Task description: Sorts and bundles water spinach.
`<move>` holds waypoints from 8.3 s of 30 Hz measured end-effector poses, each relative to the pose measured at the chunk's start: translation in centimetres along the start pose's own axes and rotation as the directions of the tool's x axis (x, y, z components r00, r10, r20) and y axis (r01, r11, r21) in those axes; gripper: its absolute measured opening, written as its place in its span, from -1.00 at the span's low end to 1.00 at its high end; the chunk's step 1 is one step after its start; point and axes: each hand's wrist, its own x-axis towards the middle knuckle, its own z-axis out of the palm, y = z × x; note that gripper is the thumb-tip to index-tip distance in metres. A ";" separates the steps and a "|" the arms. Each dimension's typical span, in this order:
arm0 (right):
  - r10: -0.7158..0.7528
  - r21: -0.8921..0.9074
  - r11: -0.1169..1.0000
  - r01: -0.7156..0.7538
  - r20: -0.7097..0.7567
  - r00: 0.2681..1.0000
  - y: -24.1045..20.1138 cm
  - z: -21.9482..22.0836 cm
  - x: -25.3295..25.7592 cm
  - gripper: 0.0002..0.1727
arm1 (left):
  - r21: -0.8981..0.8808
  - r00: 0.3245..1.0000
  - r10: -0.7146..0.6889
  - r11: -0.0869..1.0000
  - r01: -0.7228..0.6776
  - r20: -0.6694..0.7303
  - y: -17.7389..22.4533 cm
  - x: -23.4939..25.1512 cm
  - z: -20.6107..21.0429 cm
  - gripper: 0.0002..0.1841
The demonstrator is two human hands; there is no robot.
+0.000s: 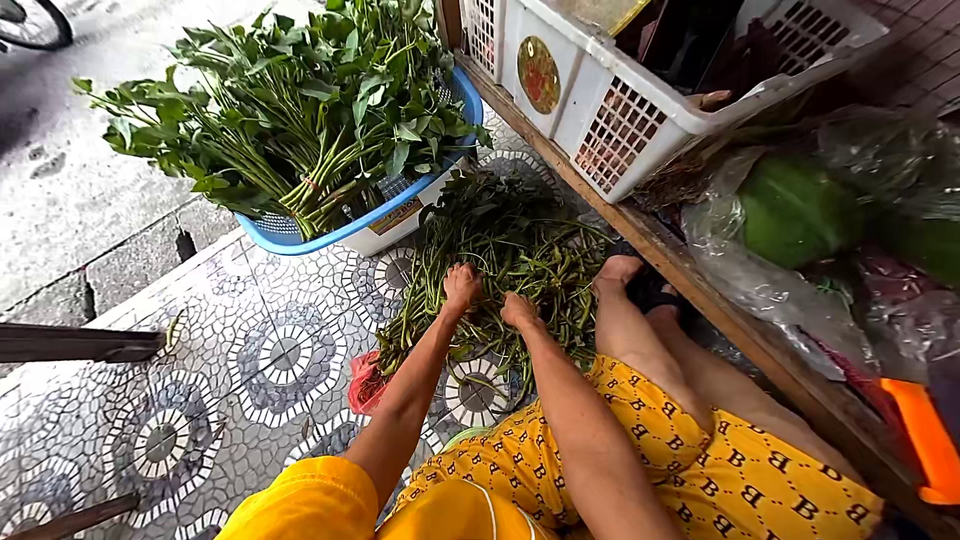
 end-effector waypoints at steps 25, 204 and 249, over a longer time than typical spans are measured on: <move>0.008 0.450 0.892 0.049 -0.123 0.992 -1.6 -1.8 0.0 -0.58 | 0.344 0.984 0.151 0.922 -0.175 0.098 2.1 6.1 -4.2 -0.60; 0.169 0.565 0.821 0.082 -0.377 0.911 -1.4 -2.2 -3.8 -0.53 | 0.572 0.556 0.819 0.391 -0.721 0.140 14.5 2.1 -15.4 -0.77; 0.057 0.884 0.168 0.435 -0.450 0.891 -1.1 0.1 -0.9 -0.75 | -0.969 0.967 0.073 0.049 0.243 0.246 2.7 -3.1 0.2 -0.74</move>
